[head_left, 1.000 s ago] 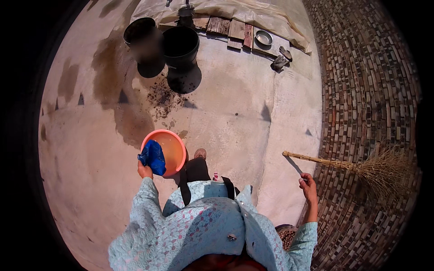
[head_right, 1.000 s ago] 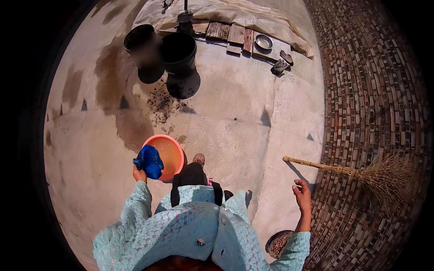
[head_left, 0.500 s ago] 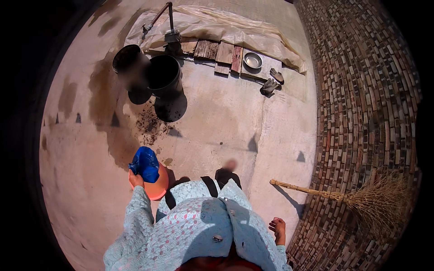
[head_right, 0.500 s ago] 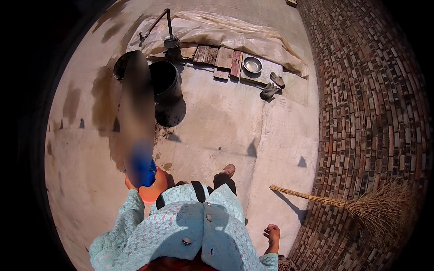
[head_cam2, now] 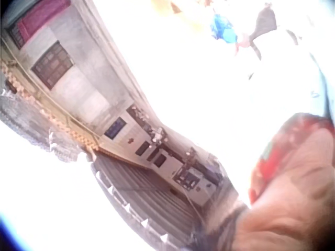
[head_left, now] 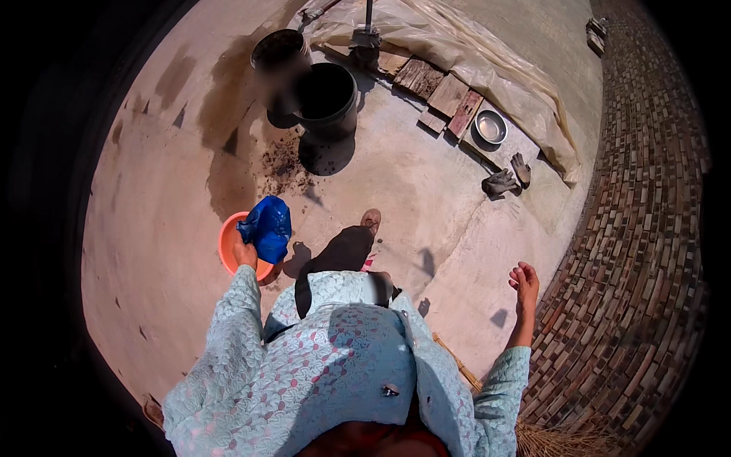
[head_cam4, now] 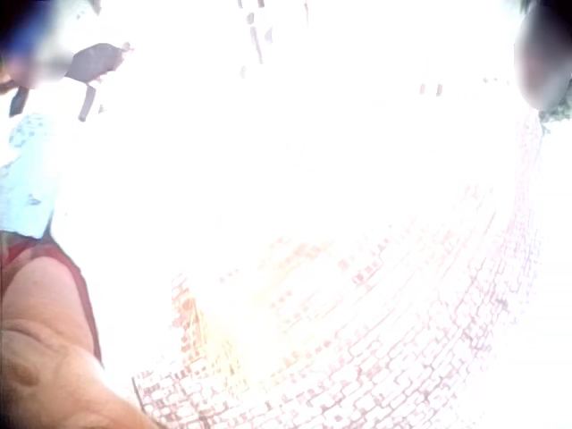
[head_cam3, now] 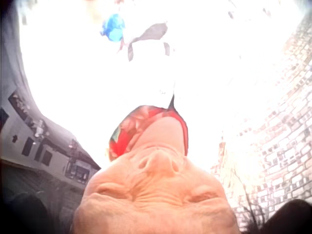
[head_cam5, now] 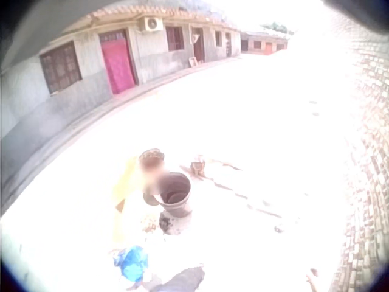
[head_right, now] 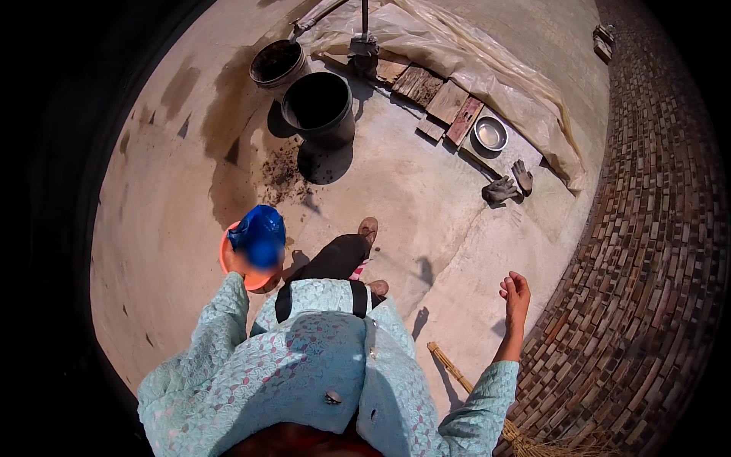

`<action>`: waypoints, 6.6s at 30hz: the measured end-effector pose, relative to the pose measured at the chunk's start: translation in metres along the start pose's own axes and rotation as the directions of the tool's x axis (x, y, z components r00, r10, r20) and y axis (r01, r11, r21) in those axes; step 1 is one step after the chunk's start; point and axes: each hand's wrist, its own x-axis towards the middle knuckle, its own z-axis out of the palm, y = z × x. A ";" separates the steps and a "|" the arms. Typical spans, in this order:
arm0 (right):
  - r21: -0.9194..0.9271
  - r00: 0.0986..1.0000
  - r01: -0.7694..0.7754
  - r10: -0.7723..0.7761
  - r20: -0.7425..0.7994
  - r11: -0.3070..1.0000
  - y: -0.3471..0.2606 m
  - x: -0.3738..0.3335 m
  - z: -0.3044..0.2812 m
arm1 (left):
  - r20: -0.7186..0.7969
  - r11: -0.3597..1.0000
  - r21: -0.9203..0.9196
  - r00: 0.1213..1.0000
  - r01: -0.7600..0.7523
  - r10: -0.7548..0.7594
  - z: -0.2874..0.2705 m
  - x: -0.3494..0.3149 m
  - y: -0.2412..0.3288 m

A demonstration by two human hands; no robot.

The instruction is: The person places a blue bag into a pink basin, then picks up a metal bowl and fills it with water from a tap. They carry the bowl of water into a brick room, pour it into a bucket, and then walk back out.

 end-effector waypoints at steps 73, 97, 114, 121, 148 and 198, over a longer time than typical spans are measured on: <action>0.867 0.807 -0.373 0.576 0.128 0.330 0.181 0.795 0.225 | 0.642 0.589 0.656 0.759 -0.472 -0.105 0.426 -0.146 0.103; 0.476 0.942 -0.335 0.276 0.191 0.813 0.049 0.695 0.200 | 0.526 0.921 0.360 0.783 0.149 -0.333 0.470 -0.056 0.199; 0.191 0.845 -0.320 0.188 0.500 0.928 -0.149 0.466 0.209 | 0.137 0.938 -0.039 0.932 0.344 -0.336 0.396 -0.071 0.219; 0.145 0.801 -0.274 0.142 0.582 0.951 -0.192 0.412 0.220 | -0.056 0.857 -0.394 0.922 0.333 -0.384 0.340 -0.061 0.230; -0.062 0.646 -0.134 0.135 0.751 0.989 -0.254 0.260 0.315 | -0.326 0.513 -0.855 0.697 0.070 -0.638 0.141 -0.136 0.192; -0.259 0.413 0.007 0.233 0.881 0.966 -0.213 0.010 0.530 | -0.159 0.802 -0.261 0.795 0.538 -0.585 0.047 -0.231 -0.018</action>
